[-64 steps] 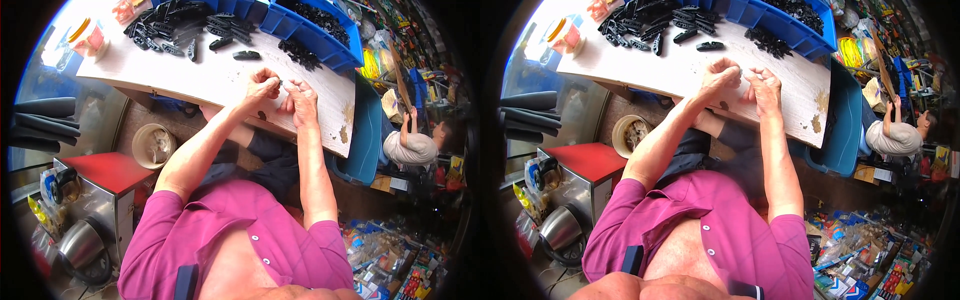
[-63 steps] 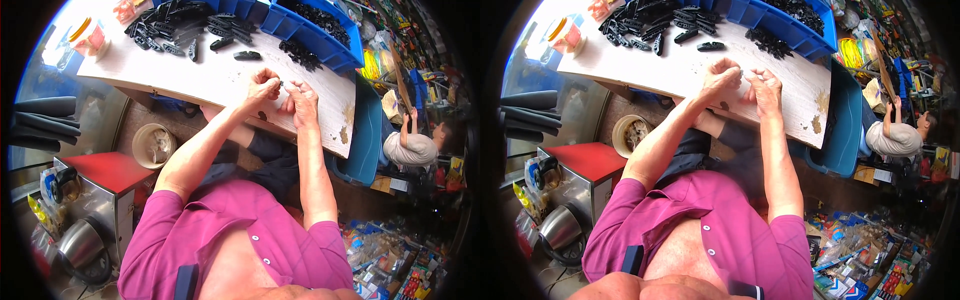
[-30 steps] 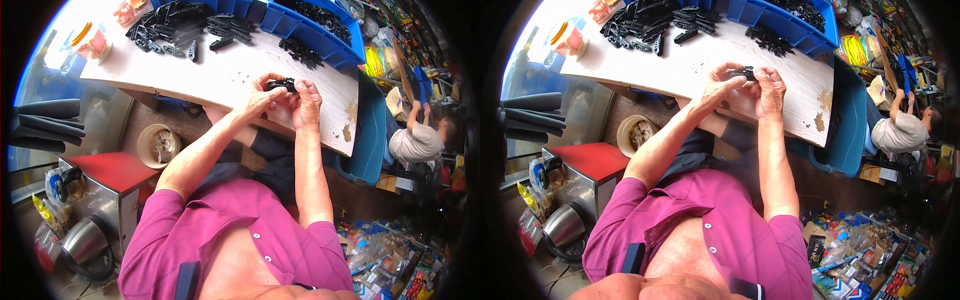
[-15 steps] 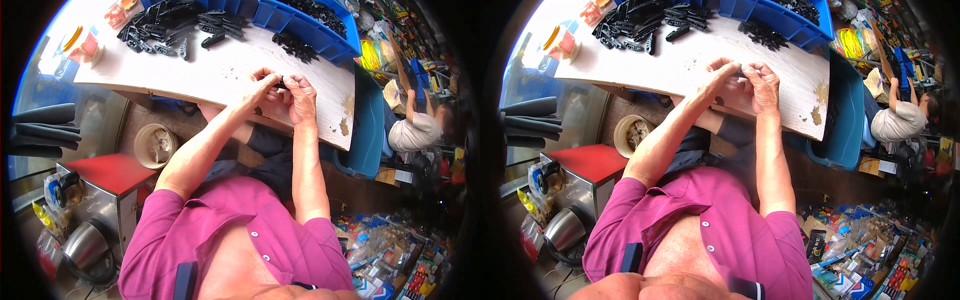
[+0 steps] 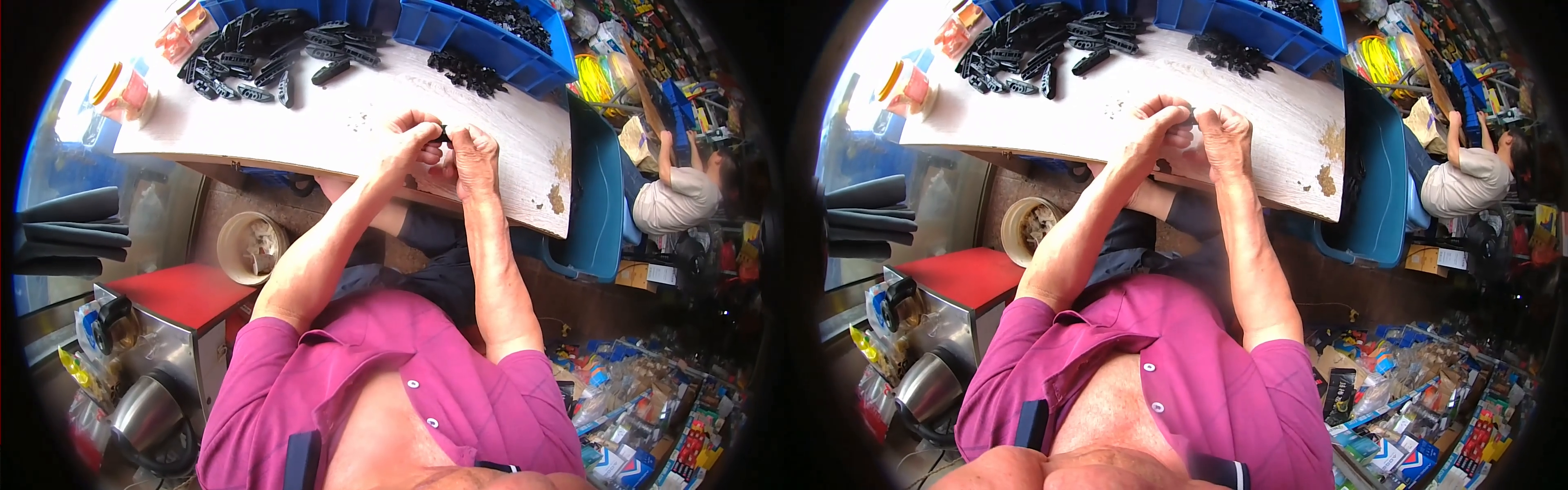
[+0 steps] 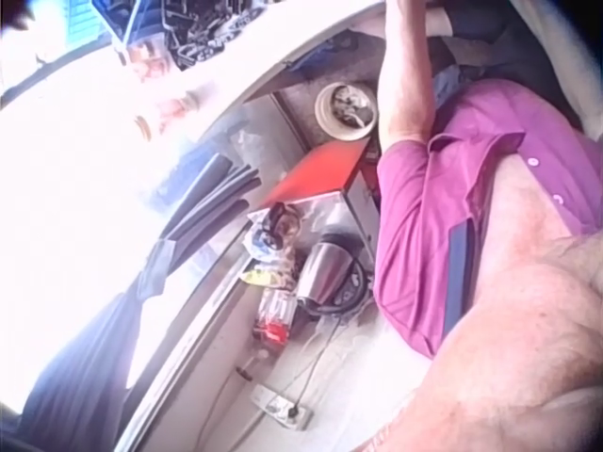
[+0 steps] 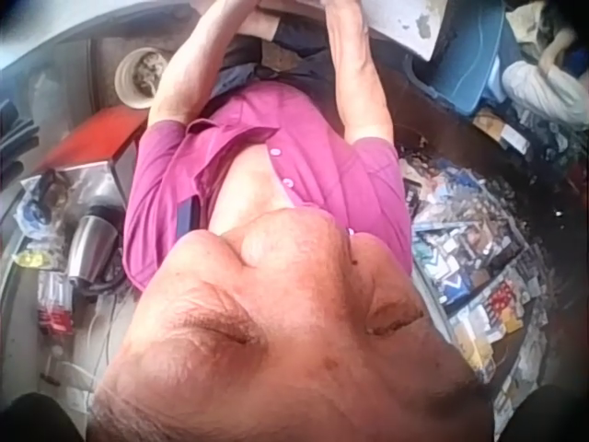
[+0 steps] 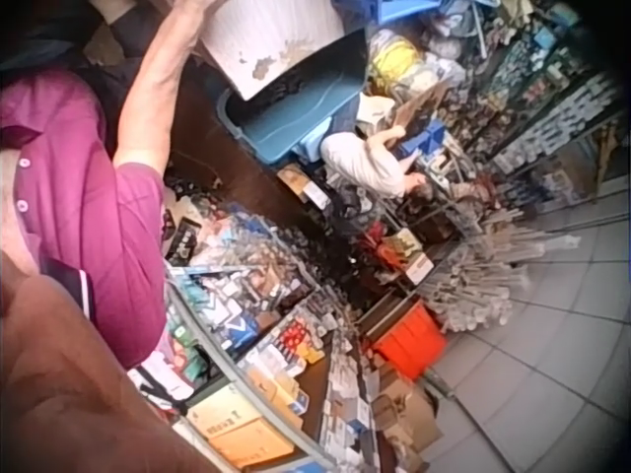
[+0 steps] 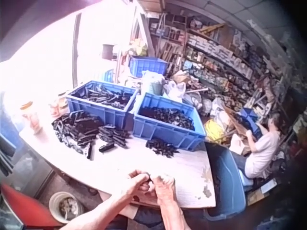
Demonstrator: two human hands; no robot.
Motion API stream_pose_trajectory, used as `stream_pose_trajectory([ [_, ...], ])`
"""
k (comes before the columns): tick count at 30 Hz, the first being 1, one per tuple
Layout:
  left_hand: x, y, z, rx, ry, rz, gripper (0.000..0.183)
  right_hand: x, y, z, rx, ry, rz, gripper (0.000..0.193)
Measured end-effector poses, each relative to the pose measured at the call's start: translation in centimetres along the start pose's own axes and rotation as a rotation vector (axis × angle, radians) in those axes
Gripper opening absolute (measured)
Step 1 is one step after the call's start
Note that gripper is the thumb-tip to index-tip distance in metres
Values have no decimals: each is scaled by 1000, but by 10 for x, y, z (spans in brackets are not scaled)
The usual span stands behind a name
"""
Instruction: The person repeatedly assembles plastic components by hand, picking up small plastic parts from the table, fitting them together, and placing the assembled pieces onto the tabletop.
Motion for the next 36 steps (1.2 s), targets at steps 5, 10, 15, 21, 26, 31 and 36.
stream_pose_trajectory([
  [5,-15,8,-7,-365,97,-95,24,2,-4,13,-41,75,62,27],
  [10,-68,30,-21,-1230,348,-715,31,7,-7,46,-336,289,-84,27],
  [15,-98,19,-43,-1646,270,-784,25,5,-22,116,-344,589,-147,39],
  [21,-98,14,-41,-1573,267,-888,12,13,-38,165,-313,885,-192,31],
  [26,-65,20,-44,-1474,249,-1023,10,1,-24,138,-223,629,-164,23],
  [31,-19,26,-48,-1288,195,-1070,7,-10,-16,84,-202,183,-137,29],
  [36,-2,17,-43,-1304,106,-990,8,-15,-14,48,-154,28,-88,33],
])
Point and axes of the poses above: each hand's wrist, its own x-axis away from the middle knuckle, its own z-axis out of the back of the hand, y = z × x, the point moved 5 cm from there along -x, towards the middle knuckle, and after that the axes turned 2 degrees about y, right-handed, at the moved point
